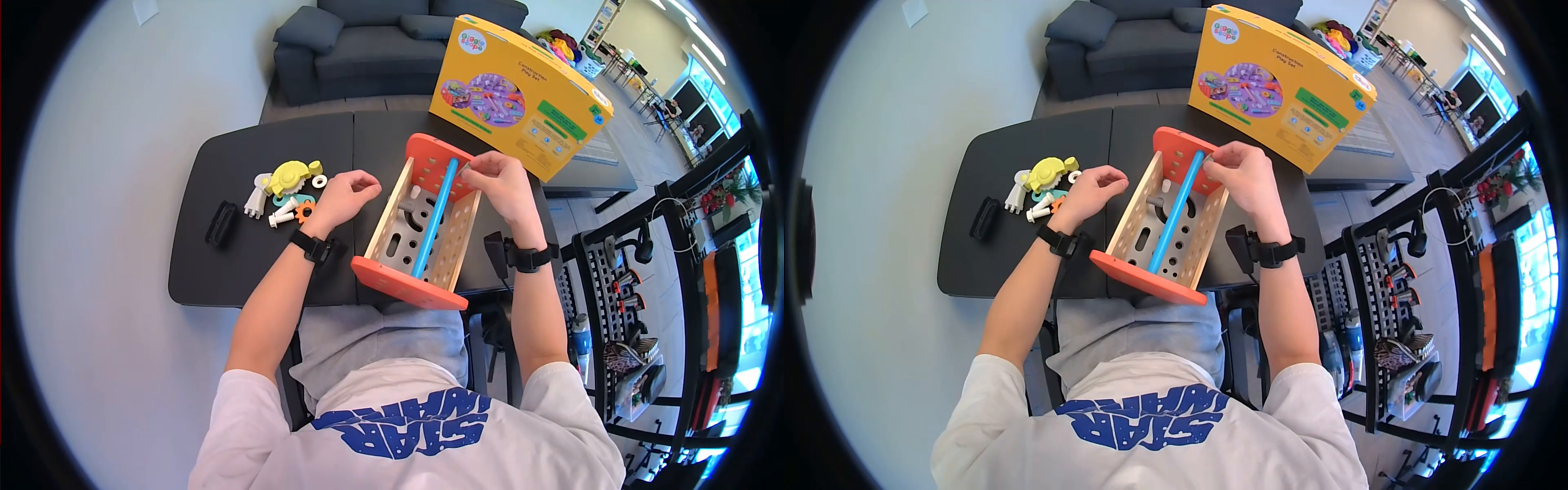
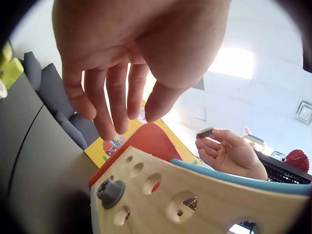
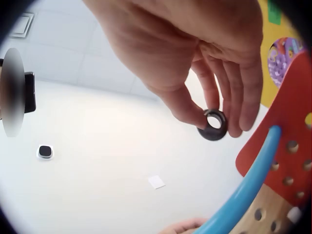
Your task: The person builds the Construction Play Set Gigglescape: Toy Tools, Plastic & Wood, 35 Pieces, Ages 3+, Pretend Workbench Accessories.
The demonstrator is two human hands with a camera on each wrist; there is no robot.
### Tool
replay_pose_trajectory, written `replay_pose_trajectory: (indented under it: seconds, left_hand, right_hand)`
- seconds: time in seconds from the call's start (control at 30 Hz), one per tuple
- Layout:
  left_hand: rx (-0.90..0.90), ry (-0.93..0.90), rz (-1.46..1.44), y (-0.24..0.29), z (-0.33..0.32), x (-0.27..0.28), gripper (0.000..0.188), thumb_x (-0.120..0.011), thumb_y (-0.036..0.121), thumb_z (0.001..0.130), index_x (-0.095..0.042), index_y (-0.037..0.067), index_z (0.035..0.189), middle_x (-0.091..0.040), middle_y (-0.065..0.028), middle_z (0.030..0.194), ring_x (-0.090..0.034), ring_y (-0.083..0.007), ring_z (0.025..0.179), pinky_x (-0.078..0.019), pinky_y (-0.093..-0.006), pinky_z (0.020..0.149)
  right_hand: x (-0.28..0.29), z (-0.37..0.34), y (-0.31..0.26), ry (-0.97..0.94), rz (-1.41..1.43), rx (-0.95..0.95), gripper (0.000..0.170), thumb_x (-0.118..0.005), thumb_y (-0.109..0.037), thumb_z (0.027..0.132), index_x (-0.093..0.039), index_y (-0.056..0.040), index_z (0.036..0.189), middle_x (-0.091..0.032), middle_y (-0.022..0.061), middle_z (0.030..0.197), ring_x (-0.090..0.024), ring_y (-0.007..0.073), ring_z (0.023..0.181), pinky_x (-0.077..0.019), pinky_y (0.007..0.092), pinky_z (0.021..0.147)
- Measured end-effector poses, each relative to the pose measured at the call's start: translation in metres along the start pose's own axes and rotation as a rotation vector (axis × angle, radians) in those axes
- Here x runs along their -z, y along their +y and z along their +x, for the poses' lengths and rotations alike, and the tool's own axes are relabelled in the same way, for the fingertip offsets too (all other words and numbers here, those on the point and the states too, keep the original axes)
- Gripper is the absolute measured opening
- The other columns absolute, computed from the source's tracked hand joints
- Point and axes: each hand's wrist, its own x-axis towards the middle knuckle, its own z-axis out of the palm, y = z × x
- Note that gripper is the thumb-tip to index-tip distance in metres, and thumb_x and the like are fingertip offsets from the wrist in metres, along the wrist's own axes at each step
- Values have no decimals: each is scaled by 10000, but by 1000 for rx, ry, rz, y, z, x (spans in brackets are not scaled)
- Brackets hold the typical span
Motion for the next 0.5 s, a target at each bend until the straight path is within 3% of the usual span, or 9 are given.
replay_pose_trajectory:
  seconds: [0.07, 0.13, 0.2, 0.3, 0.5]
  left_hand:
    - [88, -40, 9, -6, 1, -9, 230, -707, 190, 959, -719, 8, 1100, -752, -65, 1009, -706, -145, 961, -541, -305, 887]
    - [94, -60, 13, -10, 1, -16, 243, -694, 187, 965, -717, 1, 1119, -750, -75, 1029, -707, -154, 970, -540, -304, 894]
    - [75, -50, -17, -12, 1, -23, 282, -708, 237, 944, -734, 29, 1133, -763, -105, 1043, -719, -206, 961, -555, -338, 887]
    - [81, -117, -78, -7, -1, -28, 299, -648, 185, 1003, -682, -17, 1220, -742, -80, 1078, -693, -152, 981, -537, -305, 900]
    - [64, -144, -152, -8, -1, -31, 302, -610, 183, 1032, -662, -28, 1241, -732, -71, 1080, -677, -135, 988, -529, -295, 900]
  right_hand:
    - [-1, 0, 12, -42, 5, -34, 224, -788, -108, 846, -708, 37, 998, -760, 138, 946, -744, 178, 853, -594, 301, 791]
    - [-5, -2, 19, -215, 283, -184, 202, -777, -69, 850, -681, 46, 987, -751, 141, 929, -741, 178, 810, -593, 289, 750]
    - [-13, 0, 22, -260, 290, -242, 204, -774, -47, 850, -662, 51, 990, -744, 142, 924, -744, 190, 846, -594, 287, 741]
    - [-28, 2, 29, -361, 78, -230, 229, -771, -35, 834, -657, 27, 1022, -737, 124, 943, -730, 179, 863, -582, 280, 769]
    - [-51, 5, 18, -429, -158, -180, 205, -779, -70, 855, -657, 33, 983, -749, 110, 901, -737, 177, 848, -562, 275, 741]
